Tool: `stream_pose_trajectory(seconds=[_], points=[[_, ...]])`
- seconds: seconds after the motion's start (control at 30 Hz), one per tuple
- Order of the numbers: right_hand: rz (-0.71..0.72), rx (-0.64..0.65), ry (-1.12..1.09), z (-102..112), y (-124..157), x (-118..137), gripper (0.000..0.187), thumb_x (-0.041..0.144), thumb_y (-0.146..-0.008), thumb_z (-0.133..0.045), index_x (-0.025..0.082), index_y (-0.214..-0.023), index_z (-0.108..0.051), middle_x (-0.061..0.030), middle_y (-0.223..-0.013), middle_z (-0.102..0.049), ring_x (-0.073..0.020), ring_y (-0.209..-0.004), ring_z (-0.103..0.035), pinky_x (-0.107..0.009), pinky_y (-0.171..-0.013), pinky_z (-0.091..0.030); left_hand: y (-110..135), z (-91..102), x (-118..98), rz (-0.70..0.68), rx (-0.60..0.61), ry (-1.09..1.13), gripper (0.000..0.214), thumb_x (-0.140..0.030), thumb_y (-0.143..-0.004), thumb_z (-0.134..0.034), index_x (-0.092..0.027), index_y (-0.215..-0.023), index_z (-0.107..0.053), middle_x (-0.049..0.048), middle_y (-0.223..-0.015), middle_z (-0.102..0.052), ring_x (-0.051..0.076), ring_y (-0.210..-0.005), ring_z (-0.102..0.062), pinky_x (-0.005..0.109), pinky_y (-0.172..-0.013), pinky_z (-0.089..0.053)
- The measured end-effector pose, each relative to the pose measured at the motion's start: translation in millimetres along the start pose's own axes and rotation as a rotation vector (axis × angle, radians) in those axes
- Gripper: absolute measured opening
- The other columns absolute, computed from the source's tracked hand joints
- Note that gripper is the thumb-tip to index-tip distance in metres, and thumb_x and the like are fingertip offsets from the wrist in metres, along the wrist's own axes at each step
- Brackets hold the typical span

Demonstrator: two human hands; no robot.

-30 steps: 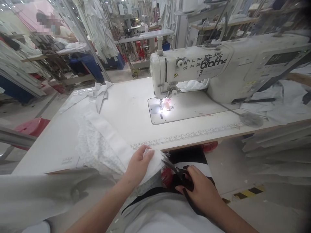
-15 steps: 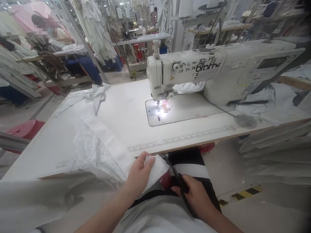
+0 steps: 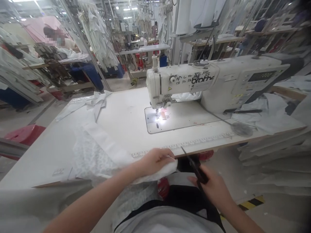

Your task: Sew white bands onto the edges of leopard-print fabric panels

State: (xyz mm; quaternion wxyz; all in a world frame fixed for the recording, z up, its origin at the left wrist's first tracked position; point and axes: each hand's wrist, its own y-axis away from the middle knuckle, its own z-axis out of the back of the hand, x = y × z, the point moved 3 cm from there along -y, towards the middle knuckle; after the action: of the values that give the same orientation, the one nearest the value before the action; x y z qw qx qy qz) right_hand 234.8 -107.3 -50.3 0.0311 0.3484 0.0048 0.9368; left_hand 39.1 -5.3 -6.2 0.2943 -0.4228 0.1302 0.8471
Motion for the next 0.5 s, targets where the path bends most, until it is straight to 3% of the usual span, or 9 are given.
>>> stream_pose_trajectory(seconds=[0.07, 0.17, 0.3, 0.37, 0.43, 0.5], points=[[0.014, -0.070, 0.089, 22.7, -25.8, 0.4, 0.026, 0.044, -0.073, -0.058, 0.021, -0.072, -0.046, -0.0015, -0.073, -0.056, -0.0189, -0.065, -0.054, -0.026, -0.056, -0.040, -5.3, 8.6, 6.0, -0.002, -0.047, -0.094, 0.025, -0.031, -0.086, -0.042, -0.019, -0.090, -0.063, 0.0020, -0.075, -0.065, 0.015, -0.070, -0.060, 0.023, -0.064, -0.045], [0.072, -0.147, 0.264, 49.6, -74.1, -0.7, 0.030, 0.042, -0.072, -0.060, 0.017, -0.086, -0.052, -0.0078, -0.087, -0.057, -0.0241, -0.080, -0.056, -0.030, -0.065, -0.044, -19.5, 37.9, 23.4, 0.045, -0.148, -0.262, 0.026, -0.031, -0.087, -0.040, -0.020, -0.089, -0.063, 0.0032, -0.084, -0.066, 0.017, -0.078, -0.060, 0.026, -0.071, -0.044], [0.129, -0.200, 0.431, 61.5, -131.0, -2.1, 0.038, 0.040, -0.075, -0.058, 0.009, -0.097, -0.057, -0.0146, -0.091, -0.057, -0.0297, -0.089, -0.054, -0.039, -0.077, -0.045, -36.7, 65.9, 38.0, 0.066, -0.182, -0.430, 0.022, -0.032, -0.083, -0.047, -0.021, -0.097, -0.061, 0.0054, -0.096, -0.061, 0.020, -0.085, -0.057, 0.030, -0.074, -0.042], [0.215, -0.284, 0.458, 57.1, -139.6, 8.2, 0.038, 0.035, -0.079, -0.056, 0.005, -0.102, -0.057, -0.0188, -0.097, -0.057, -0.0328, -0.097, -0.052, -0.045, -0.085, -0.043, -41.4, 70.5, 36.4, 0.038, -0.171, -0.508, 0.021, -0.030, -0.083, -0.049, -0.020, -0.097, -0.059, 0.0068, -0.102, -0.058, 0.021, -0.092, -0.053, 0.033, -0.081, -0.041], [0.403, -0.328, 0.396, 43.4, -129.0, 29.3, 0.034, 0.027, -0.084, -0.048, 0.005, -0.110, -0.055, -0.0207, -0.107, -0.056, -0.0328, -0.107, -0.049, -0.048, -0.092, -0.040, -43.2, 70.5, 30.0, -0.013, -0.125, -0.578, 0.015, -0.026, -0.083, -0.049, -0.018, -0.087, -0.061, 0.0070, -0.100, -0.057, 0.022, -0.097, -0.050, 0.036, -0.088, -0.037], [0.658, -0.222, 0.268, 20.3, -103.8, 55.3, 0.035, 0.021, -0.088, -0.040, 0.009, -0.119, -0.051, -0.0181, -0.117, -0.055, -0.0287, -0.113, -0.047, -0.048, -0.096, -0.039, -41.4, 68.5, 21.5, -0.050, -0.077, -0.631, 0.014, -0.026, -0.082, -0.051, -0.017, -0.077, -0.060, 0.0073, -0.093, -0.057, 0.023, -0.095, -0.049, 0.039, -0.089, -0.034]])
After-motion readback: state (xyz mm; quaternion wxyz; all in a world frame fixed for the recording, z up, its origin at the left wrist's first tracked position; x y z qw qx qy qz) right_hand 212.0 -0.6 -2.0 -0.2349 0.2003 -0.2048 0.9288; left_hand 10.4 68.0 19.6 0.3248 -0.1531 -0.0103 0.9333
